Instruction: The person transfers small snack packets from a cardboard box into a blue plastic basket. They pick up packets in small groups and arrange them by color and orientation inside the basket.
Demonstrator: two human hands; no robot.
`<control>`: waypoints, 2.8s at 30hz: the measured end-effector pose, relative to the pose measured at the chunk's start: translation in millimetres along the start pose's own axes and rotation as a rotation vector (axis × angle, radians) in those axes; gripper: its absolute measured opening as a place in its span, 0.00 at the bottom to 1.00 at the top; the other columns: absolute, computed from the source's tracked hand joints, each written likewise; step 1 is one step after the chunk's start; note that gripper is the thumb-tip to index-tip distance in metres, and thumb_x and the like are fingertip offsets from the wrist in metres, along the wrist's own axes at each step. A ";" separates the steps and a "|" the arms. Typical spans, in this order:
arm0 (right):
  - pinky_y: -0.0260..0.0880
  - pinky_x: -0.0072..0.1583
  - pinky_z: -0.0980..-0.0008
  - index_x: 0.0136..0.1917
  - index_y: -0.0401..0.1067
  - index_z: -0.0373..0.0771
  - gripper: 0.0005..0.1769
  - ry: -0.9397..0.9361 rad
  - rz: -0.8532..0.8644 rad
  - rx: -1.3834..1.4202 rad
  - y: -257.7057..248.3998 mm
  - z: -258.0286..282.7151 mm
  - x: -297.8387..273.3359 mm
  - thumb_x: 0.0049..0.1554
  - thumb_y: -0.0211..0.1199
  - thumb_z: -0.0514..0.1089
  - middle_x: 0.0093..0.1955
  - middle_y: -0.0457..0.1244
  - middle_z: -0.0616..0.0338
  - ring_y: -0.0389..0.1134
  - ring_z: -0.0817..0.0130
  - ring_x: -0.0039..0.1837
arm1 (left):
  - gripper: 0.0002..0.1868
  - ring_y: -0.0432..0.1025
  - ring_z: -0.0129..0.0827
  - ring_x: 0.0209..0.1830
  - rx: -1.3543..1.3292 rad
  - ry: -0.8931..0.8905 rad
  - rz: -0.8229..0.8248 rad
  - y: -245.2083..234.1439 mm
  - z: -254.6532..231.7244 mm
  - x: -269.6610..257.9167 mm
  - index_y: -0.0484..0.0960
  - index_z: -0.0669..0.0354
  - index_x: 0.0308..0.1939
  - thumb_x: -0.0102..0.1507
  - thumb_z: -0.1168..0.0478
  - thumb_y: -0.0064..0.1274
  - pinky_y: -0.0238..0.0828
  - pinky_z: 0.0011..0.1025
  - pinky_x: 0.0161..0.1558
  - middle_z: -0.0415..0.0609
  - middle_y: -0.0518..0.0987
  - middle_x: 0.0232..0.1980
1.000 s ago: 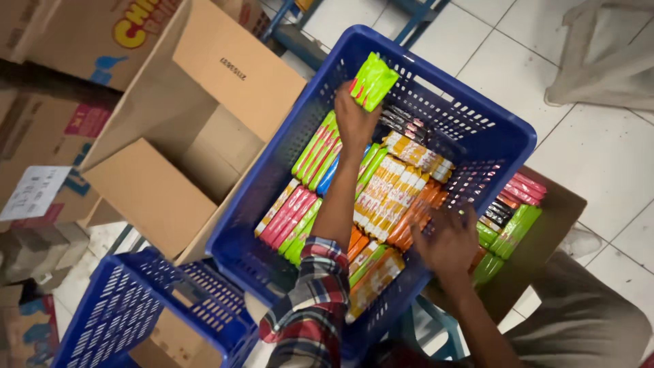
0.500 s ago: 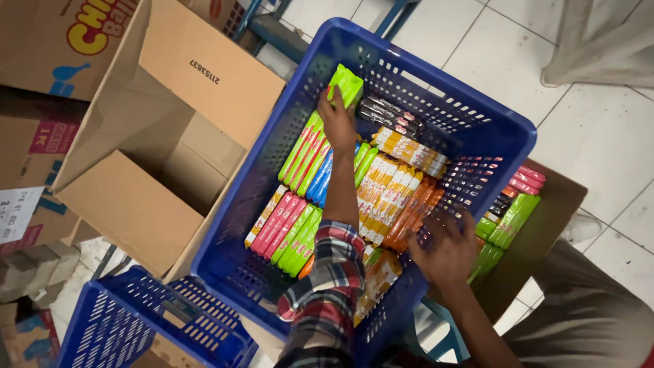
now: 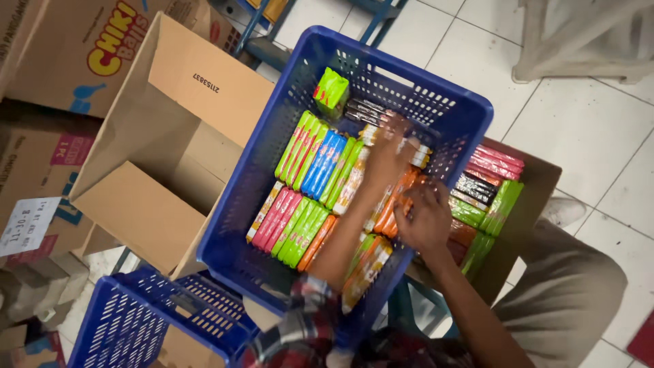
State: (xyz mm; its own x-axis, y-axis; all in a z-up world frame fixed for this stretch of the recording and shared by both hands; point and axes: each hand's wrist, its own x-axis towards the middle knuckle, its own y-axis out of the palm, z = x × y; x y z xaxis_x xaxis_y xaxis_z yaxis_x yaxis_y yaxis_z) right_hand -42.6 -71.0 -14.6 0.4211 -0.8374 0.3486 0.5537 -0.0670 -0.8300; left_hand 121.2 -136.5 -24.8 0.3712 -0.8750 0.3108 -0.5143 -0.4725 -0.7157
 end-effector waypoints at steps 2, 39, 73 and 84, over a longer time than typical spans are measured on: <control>0.49 0.80 0.47 0.62 0.75 0.33 0.28 -0.182 -0.038 0.170 -1.8 -11.1 -3.7 0.52 0.59 0.49 0.66 0.67 0.45 0.61 0.46 0.75 | 0.23 0.72 0.54 0.68 -0.346 0.015 0.096 -8.0 -61.8 -41.0 0.78 0.52 0.63 0.67 0.49 0.55 0.74 0.45 0.64 0.56 0.73 0.68; 0.68 0.51 0.53 0.59 0.71 0.43 0.31 -0.014 0.214 -0.548 155.3 -324.7 3.4 0.41 0.74 0.43 0.47 0.65 0.47 0.66 0.48 0.49 | 0.33 0.79 0.46 0.53 0.415 0.084 0.422 -16.2 -116.0 -106.5 0.64 0.53 0.74 0.64 0.66 0.52 0.79 0.39 0.29 0.53 0.79 0.64; 0.69 0.64 0.56 0.63 0.73 0.37 0.48 -0.166 -0.086 0.631 -82.4 46.4 52.5 0.30 0.86 0.45 0.55 0.67 0.46 0.71 0.47 0.60 | 0.56 0.67 0.63 0.71 -0.395 -0.211 0.277 -231.2 -113.2 -23.0 0.65 0.37 0.76 0.46 0.39 0.72 0.66 0.53 0.68 0.62 0.69 0.71; 0.43 0.71 0.30 0.63 0.79 0.50 0.34 -0.052 0.066 -0.289 -13.8 18.8 -10.0 0.54 0.60 0.72 0.67 0.68 0.52 0.61 0.52 0.78 | 0.44 0.74 0.67 0.55 0.070 -0.040 -0.060 -136.8 5.6 38.0 0.71 0.44 0.59 0.41 0.46 0.72 0.74 0.56 0.54 0.57 0.70 0.60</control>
State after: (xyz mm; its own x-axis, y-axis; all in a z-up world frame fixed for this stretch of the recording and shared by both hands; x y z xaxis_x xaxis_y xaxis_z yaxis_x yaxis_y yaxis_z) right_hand -41.0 -51.5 1.6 0.4902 -0.8163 0.3054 0.2998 -0.1712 -0.9385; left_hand 210.0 -104.6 81.5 0.4308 -0.8399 0.3302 -0.4353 -0.5139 -0.7393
